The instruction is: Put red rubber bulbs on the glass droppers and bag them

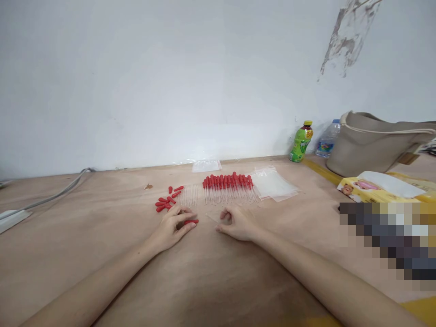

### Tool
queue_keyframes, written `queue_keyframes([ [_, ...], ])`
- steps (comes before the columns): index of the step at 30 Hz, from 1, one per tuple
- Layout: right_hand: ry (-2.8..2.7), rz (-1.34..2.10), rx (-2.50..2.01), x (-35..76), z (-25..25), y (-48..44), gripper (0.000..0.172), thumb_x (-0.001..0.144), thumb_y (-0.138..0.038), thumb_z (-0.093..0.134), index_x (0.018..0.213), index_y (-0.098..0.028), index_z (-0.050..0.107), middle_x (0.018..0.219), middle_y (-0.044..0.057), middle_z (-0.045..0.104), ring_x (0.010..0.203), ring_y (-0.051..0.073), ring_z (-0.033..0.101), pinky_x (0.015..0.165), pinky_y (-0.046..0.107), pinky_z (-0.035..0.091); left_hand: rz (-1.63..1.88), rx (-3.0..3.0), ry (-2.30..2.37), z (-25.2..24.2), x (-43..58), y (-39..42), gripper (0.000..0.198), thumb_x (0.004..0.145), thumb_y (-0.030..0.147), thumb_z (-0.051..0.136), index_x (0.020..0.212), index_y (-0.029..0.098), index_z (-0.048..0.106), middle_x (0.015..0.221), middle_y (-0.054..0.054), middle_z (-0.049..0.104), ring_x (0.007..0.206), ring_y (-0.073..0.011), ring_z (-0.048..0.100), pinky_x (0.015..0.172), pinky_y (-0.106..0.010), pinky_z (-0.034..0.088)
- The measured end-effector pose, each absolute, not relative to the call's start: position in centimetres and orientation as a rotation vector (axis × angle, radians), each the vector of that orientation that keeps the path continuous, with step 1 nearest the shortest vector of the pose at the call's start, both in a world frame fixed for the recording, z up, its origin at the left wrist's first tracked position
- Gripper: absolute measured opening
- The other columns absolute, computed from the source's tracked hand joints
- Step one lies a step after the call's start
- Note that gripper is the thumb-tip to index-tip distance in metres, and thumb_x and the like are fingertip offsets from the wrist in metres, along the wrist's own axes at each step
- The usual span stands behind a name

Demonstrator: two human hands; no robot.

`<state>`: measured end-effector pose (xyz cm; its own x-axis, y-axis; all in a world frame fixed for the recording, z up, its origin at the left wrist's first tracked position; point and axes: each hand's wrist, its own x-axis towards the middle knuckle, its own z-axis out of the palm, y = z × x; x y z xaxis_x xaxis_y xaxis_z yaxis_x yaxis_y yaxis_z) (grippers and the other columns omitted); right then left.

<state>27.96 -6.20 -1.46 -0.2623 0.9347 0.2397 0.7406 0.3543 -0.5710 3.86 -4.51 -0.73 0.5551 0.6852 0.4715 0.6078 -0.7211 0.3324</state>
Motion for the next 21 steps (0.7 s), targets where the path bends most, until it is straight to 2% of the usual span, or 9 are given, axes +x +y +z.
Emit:
queue_keyframes([
  [3,-2.075,0.403,-1.46,27.0,-1.8,-5.9,0.021,0.068,-0.035,0.061,0.076,-0.017,0.056,0.075,0.002,0.055,0.068,0.013,0.048,0.059,0.024,0.035,0.878,2.642,1.094,-1.0,4.0,-4.4,0.017,0.082,0.026,0.048,0.085,0.021,0.064,0.088,-0.004,0.056,0.084,-0.0174,0.051,0.076,-0.031,0.041],
  [6,-2.046,0.302,-1.472,26.2,-2.6,-5.8,0.01,0.076,-0.025,0.052,0.071,-0.016,0.052,0.077,0.003,0.054,0.074,0.015,0.047,0.065,0.027,0.036,0.936,2.595,1.096,-1.0,4.0,-4.6,0.016,0.084,0.024,0.045,0.085,0.018,0.06,0.087,-0.004,0.057,0.083,-0.017,0.051,0.076,-0.03,0.041],
  [9,-2.0,0.272,-1.417,25.8,-3.1,-5.9,0.01,0.08,-0.021,0.044,0.071,-0.017,0.048,0.077,0.004,0.053,0.075,0.015,0.047,0.066,0.028,0.037,0.996,2.502,1.116,-1.0,4.1,-5.0,0.014,0.086,0.023,0.042,0.089,0.017,0.054,0.085,-0.004,0.058,0.079,-0.016,0.053,0.071,-0.028,0.042],
  [13,-1.962,0.476,-1.266,25.5,-2.1,-6.8,0.012,0.084,-0.02,0.035,0.079,-0.018,0.045,0.073,0.002,0.054,0.067,0.013,0.049,0.061,0.025,0.039,0.97,2.416,1.103,-1.0,4.2,-5.5,0.012,0.086,0.024,0.041,0.087,0.017,0.051,0.08,-0.002,0.059,0.073,-0.0143,0.055,0.065,-0.025,0.041],
  [18,-2.056,0.49,-1.195,24.9,-0.5,-7.9,0.013,0.083,-0.018,0.039,0.085,-0.018,0.051,0.078,0.002,0.059,0.073,0.013,0.053,0.068,0.026,0.04,0.897,2.303,1.086,-0.9,4.2,-5.9,0.014,0.087,0.025,0.037,0.088,0.017,0.049,0.071,0.0,0.055,0.065,-0.0126,0.053,0.061,-0.023,0.041],
  [21,-2.112,0.468,-1.132,24.7,-1.0,-7.7,0.012,0.082,-0.018,0.04,0.083,-0.017,0.052,0.079,0.003,0.059,0.074,0.013,0.053,0.067,0.026,0.04,0.879,2.249,1.089,-0.9,4.4,-6.1,0.015,0.087,0.027,0.037,0.088,0.017,0.048,0.07,0.0,0.054,0.065,-0.0126,0.053,0.061,-0.024,0.041],
])
